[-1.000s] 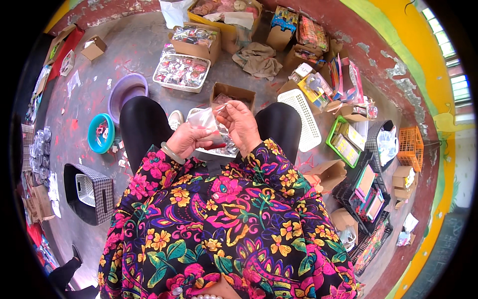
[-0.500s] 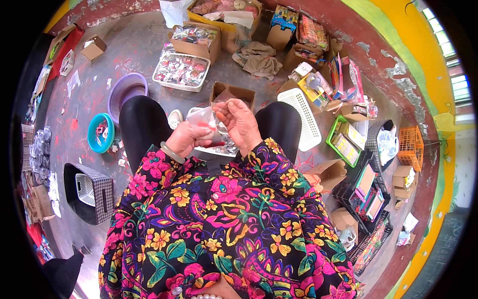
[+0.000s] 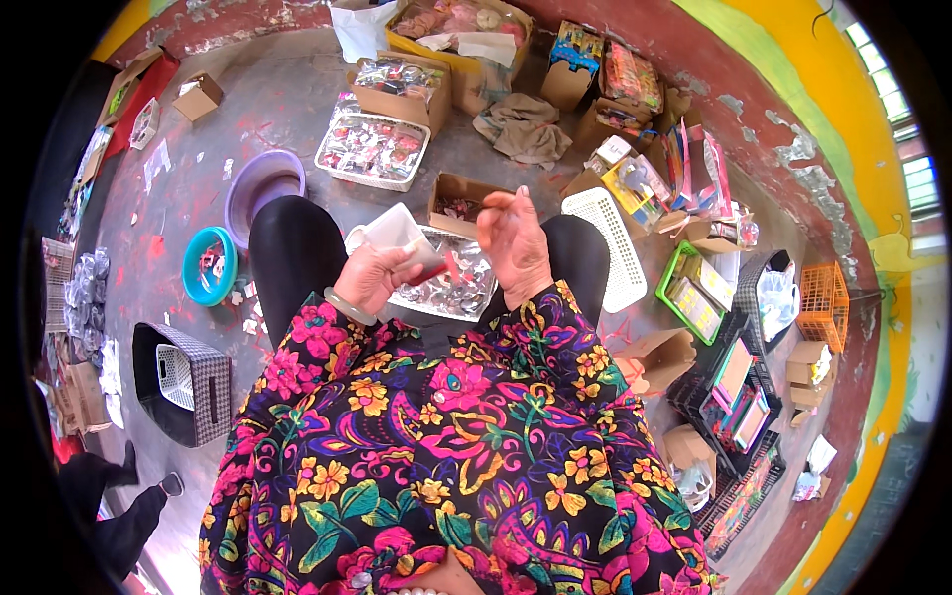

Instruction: The person sits on the floor and repeatedly picks up small red and white craft items from a cardboard box. They place each item into a small clear plastic bag, seal the bag, and then place the packaged item into a white plastic basket. The process is repeated continuously throughout the clip.

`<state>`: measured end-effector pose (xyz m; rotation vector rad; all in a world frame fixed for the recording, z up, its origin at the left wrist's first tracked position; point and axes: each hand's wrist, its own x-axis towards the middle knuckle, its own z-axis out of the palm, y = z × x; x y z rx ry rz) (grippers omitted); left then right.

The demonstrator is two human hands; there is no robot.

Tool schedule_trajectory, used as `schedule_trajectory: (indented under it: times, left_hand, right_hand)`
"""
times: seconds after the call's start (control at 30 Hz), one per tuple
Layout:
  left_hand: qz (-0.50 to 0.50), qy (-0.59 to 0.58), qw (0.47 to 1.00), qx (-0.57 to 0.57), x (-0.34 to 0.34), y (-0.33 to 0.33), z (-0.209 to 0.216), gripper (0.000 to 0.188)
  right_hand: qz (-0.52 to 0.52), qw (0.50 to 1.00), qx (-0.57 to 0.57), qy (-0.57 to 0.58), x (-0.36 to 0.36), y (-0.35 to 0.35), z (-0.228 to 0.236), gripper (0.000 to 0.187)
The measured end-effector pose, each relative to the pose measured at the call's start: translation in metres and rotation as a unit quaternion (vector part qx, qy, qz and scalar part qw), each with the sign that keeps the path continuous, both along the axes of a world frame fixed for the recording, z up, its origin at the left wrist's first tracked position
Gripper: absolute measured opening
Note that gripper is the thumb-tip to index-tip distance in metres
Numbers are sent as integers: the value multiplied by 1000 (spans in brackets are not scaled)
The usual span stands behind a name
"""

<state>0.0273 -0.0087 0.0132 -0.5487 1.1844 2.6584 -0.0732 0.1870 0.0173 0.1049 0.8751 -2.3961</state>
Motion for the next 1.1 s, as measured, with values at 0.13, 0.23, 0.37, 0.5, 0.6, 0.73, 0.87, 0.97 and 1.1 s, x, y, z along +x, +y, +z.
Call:
schedule_trajectory:
  times: [0.13, 0.23, 0.37, 0.5, 0.6, 0.73, 0.87, 0.97, 1.1]
  left_hand:
    - [71, 34, 994, 81, -1, -4, 13, 24]
    - [122, 52, 984, 115, -2, -9, 10, 22]
    - [108, 46, 983, 140, -2, -3, 6, 19]
    - [98, 24, 984, 144, 3, 4, 20, 20]
    - [60, 31, 993, 96, 2, -4, 19, 22]
    - [65, 34, 996, 44, 2, -10, 12, 20]
    - [60, 3, 998, -7, 3, -9, 21, 15]
    - [39, -10, 998, -48, 5, -10, 26, 17]
    - [8, -14, 998, -55, 2, -12, 29, 17]
  right_hand:
    - [93, 967, 230, 57, 8, -6, -3, 26]
    - [152, 958, 228, 87, 22, -22, -3, 23]
    - [227, 951, 182, 101, 31, -33, -26, 21]
    - [159, 969, 175, 65, 35, -33, -29, 17]
    - [111, 975, 180, 70, 29, -26, -20, 17]
    - [54, 977, 180, 98, 26, -21, -11, 16]
    - [11, 978, 178, 106, 25, -16, 4, 13]
    - [18, 972, 198, 128, 24, -10, 3, 14]
    - [30, 969, 211, 127, 24, -7, 7, 16]
